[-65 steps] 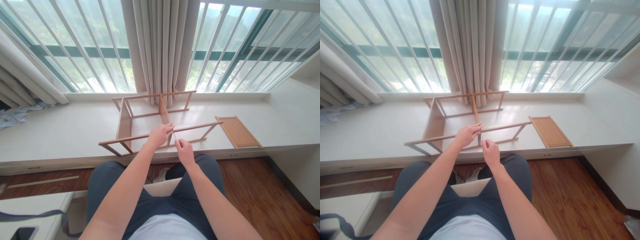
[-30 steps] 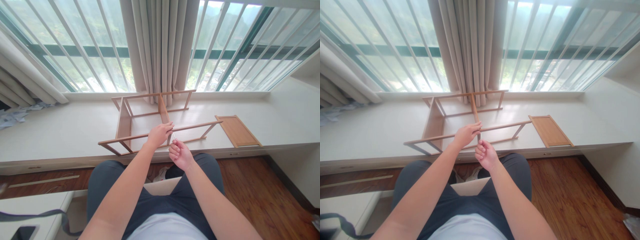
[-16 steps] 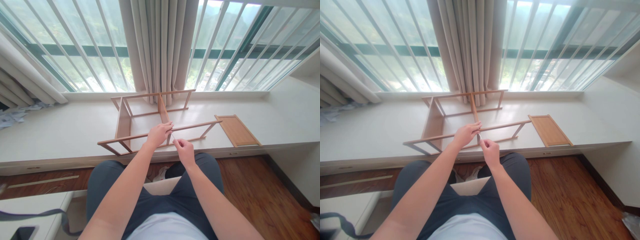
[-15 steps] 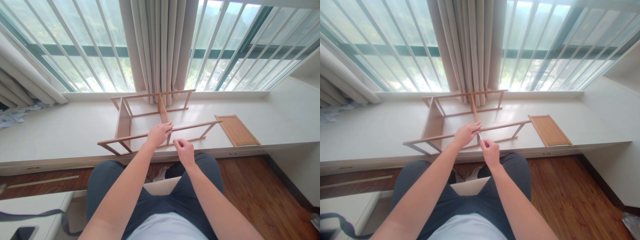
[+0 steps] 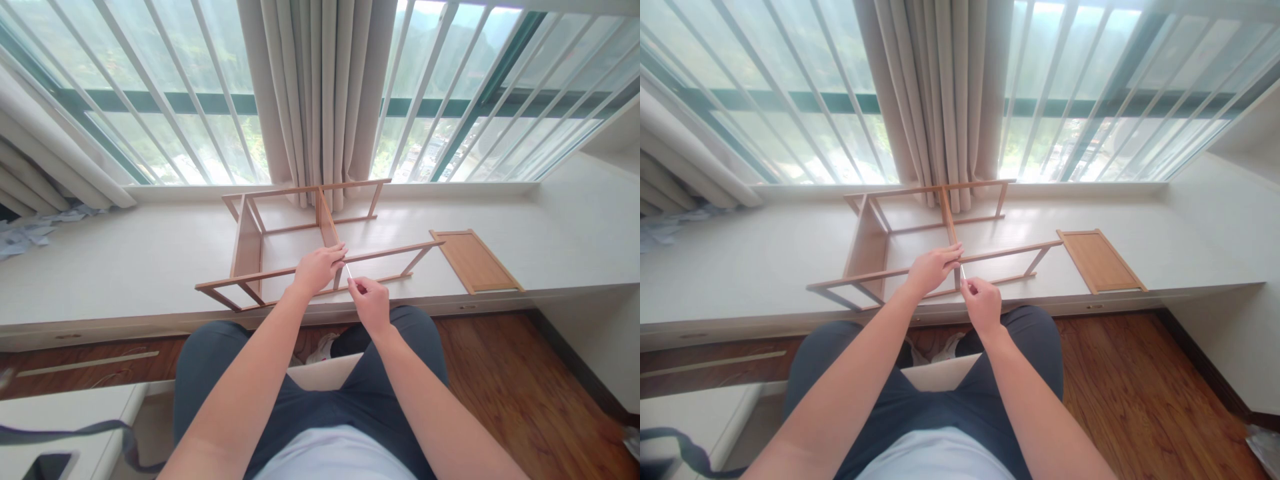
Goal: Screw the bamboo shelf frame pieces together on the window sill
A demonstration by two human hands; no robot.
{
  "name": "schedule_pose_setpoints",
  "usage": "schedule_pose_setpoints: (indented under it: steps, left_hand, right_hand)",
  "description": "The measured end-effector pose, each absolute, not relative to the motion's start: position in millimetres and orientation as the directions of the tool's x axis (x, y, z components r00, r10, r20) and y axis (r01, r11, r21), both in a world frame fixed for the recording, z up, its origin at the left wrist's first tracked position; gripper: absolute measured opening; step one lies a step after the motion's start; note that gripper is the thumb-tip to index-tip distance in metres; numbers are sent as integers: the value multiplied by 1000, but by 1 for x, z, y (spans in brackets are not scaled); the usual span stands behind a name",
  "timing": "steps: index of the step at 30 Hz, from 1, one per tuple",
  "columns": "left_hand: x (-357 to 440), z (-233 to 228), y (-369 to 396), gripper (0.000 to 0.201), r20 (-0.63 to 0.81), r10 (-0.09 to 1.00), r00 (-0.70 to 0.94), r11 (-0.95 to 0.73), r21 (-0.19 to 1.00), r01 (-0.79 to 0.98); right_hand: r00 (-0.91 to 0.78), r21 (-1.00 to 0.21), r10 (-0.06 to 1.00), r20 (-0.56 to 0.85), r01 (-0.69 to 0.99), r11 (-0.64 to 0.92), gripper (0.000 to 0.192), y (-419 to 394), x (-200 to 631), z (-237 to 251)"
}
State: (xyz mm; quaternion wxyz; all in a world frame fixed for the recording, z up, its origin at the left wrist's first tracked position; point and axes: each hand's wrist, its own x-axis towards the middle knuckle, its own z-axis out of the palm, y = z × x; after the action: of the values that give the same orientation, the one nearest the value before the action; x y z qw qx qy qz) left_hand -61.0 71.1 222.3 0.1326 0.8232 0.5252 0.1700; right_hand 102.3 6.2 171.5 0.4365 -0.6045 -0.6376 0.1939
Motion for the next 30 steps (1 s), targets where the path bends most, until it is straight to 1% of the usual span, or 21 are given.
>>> schedule_pose_setpoints:
  steps: [6,14,20,23,26,28,30]
  left_hand:
    - [-61,221,71,41,146,908,392,-417,398,817]
    - [-61,221,72,40,148,910,388,-414,399,818]
    - [-61,222,71,42,132,911,391,-409,405,818]
    - [-61,222,72,41,135,912,388,-408,404,819]
    - [-61,221,72,41,147,908,393,-418,402,814]
    - [-62,220,72,41,152,905,396,-423,401,812]
    - [-62,219,72,42,159,902,401,-430,401,809]
  right_hand:
    - [85,-739,933,349,637,218,31,8,101,172]
    - [44,-707,937,346,669,230,33,7,99,172]
    - [57,-704,936,346,676,219,35,8,100,171]
    - [70,-727,941,331,654,207,37,8,100,172]
    - [85,-779,953,289,600,183,39,7,99,174]
    - [109,-835,968,228,533,136,41,7,98,174]
    - [136,-902,981,142,426,71,41,7,96,174]
